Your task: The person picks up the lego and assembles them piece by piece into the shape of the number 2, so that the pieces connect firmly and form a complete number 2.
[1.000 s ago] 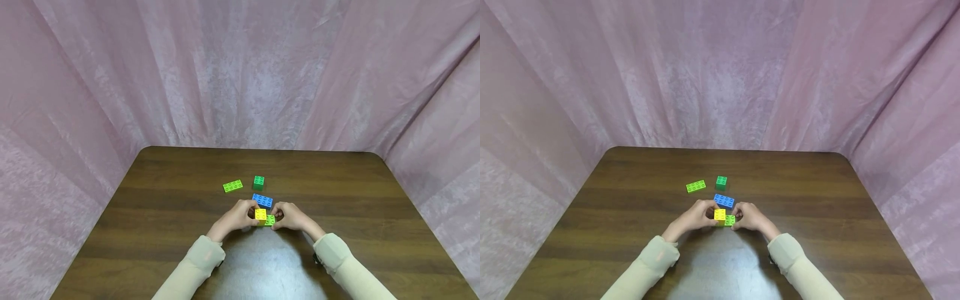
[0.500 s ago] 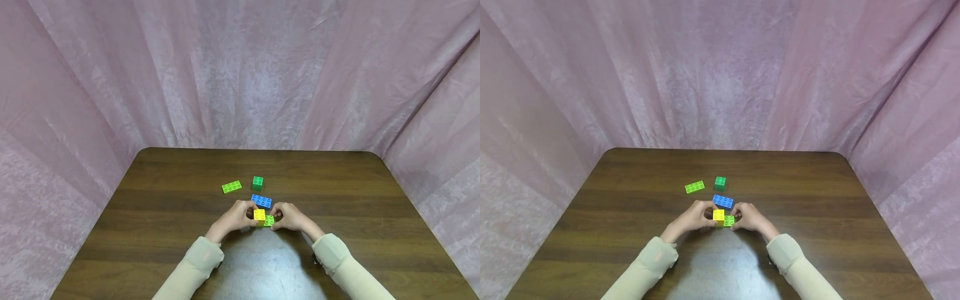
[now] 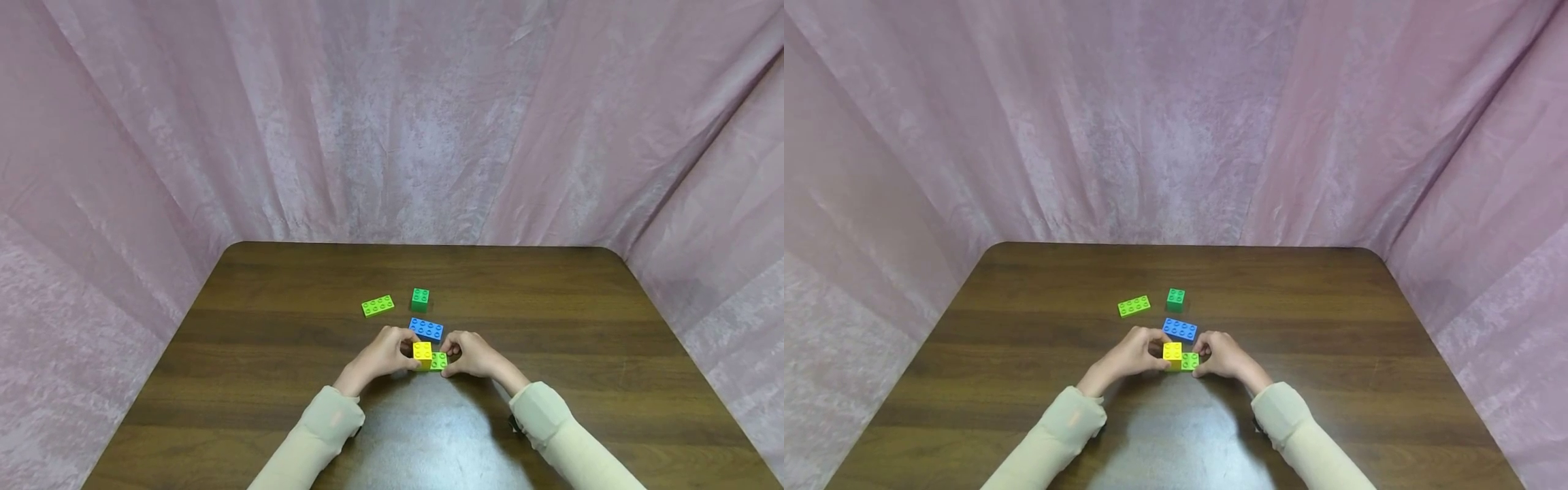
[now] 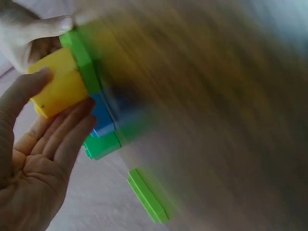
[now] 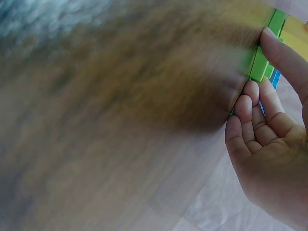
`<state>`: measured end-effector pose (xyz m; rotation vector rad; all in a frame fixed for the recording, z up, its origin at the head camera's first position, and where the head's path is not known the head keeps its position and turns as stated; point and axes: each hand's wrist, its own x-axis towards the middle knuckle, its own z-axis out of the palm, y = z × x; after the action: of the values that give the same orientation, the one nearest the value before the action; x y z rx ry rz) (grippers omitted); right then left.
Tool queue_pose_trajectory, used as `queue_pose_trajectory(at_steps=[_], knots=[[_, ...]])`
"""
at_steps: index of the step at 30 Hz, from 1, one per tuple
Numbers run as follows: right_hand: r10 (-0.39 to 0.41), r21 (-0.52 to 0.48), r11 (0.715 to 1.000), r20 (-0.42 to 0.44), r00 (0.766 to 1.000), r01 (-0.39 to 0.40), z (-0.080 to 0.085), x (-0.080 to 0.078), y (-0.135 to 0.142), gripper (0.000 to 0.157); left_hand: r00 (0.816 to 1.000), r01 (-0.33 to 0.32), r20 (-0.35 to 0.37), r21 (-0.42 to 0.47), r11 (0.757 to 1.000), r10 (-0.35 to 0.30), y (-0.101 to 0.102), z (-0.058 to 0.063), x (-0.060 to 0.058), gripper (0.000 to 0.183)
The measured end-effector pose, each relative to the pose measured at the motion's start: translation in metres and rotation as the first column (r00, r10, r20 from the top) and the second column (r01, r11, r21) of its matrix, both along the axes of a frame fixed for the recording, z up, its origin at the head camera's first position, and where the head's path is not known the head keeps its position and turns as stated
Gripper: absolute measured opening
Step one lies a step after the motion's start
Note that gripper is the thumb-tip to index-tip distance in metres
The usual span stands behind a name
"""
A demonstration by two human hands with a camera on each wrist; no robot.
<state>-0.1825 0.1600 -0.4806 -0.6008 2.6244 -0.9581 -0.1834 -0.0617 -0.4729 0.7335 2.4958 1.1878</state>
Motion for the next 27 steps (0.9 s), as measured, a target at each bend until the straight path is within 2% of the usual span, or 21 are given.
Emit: queue_pose_trajectory(at_steps=[17,27], knots=[[0.005,0.023,1.000,-0.011,1.000,-0.004,0.006,-0.004,0.001,0.028,0.999,0.027,-0.036,-0.045,0.999,-0.029,0.006,0.006,-0.009,0.025],[0.001,0.020,1.000,-0.005,1.000,-0.001,0.001,-0.003,-0.001,0.028,1.000,0.010,0.013,-0.012,1.000,-0.010,0.004,0.001,-0.006,0.024]])
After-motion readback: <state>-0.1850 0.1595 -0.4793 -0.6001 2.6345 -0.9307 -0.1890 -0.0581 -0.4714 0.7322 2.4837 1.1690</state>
